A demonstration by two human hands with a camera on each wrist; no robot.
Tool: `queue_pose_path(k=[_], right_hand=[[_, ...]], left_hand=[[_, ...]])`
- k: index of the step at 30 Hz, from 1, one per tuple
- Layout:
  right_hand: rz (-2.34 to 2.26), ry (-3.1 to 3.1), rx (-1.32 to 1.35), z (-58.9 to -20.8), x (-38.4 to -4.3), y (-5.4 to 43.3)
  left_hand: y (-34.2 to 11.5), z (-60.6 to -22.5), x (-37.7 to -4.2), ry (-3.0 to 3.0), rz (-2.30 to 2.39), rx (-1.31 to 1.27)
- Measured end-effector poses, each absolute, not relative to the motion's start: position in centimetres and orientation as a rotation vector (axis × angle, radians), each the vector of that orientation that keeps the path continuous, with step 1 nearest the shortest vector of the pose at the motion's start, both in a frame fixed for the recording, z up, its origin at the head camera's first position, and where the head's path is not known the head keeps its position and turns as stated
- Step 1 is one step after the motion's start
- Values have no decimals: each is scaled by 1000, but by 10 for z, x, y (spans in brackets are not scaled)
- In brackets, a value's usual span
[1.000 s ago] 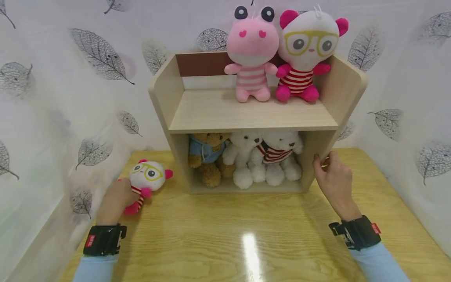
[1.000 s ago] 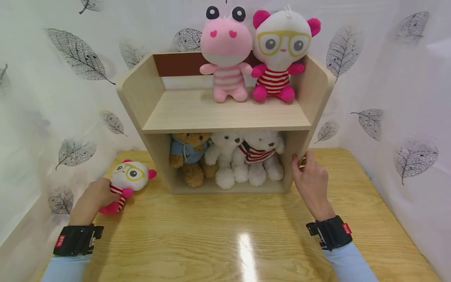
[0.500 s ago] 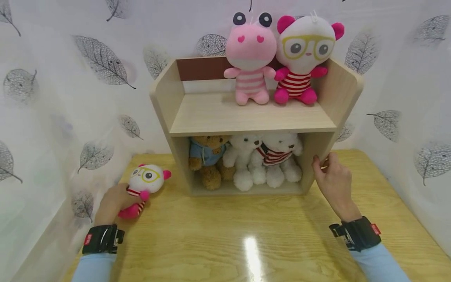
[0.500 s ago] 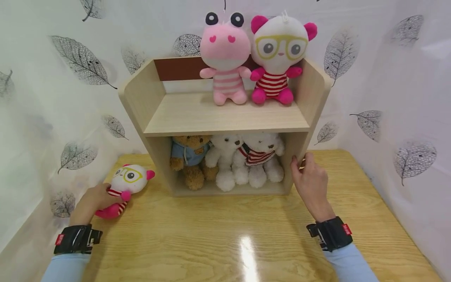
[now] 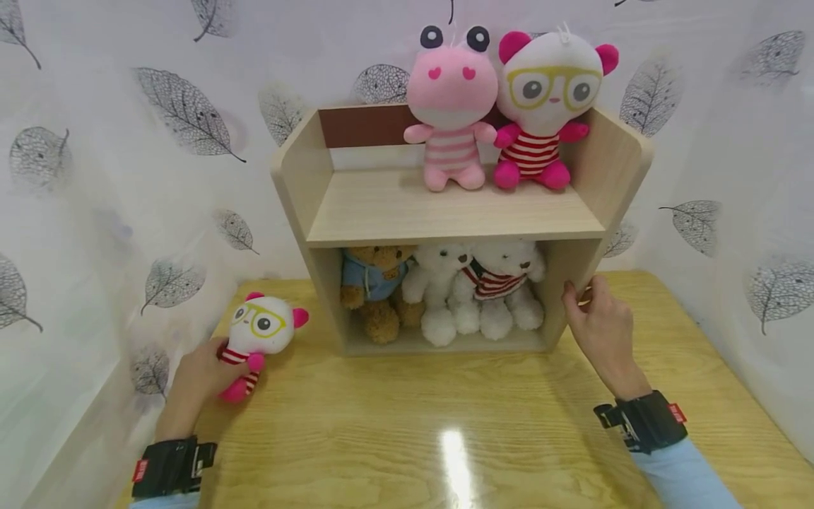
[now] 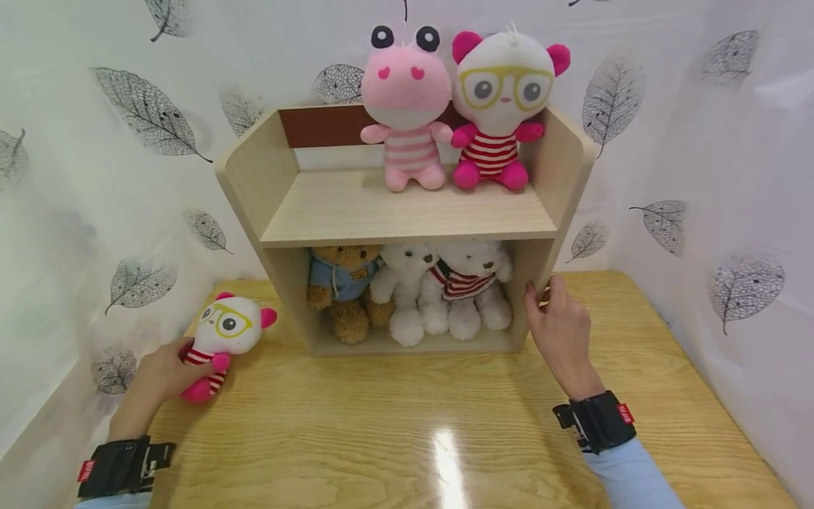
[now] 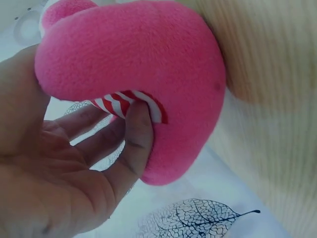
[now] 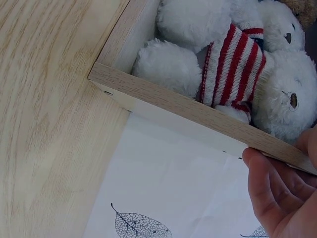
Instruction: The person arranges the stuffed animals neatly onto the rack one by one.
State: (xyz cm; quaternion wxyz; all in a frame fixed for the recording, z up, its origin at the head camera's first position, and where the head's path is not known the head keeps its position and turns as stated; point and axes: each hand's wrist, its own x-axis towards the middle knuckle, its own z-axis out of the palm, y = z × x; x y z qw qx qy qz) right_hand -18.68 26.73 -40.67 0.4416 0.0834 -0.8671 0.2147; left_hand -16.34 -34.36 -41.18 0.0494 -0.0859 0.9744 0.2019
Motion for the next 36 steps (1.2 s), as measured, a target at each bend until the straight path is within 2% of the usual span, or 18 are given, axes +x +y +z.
queue_pose_path(k=[14,26,36], right_hand=[[532,-2148,190,-409,-188,269],[527,-2152,193,-409,-189,269],[534,-2149,199,-409,-190,269]], left_hand=[[-328,-409,-137,3187,619,86],[-315,-415,-119,3268,605,255],[-280,-406,-108,3167,849,485]])
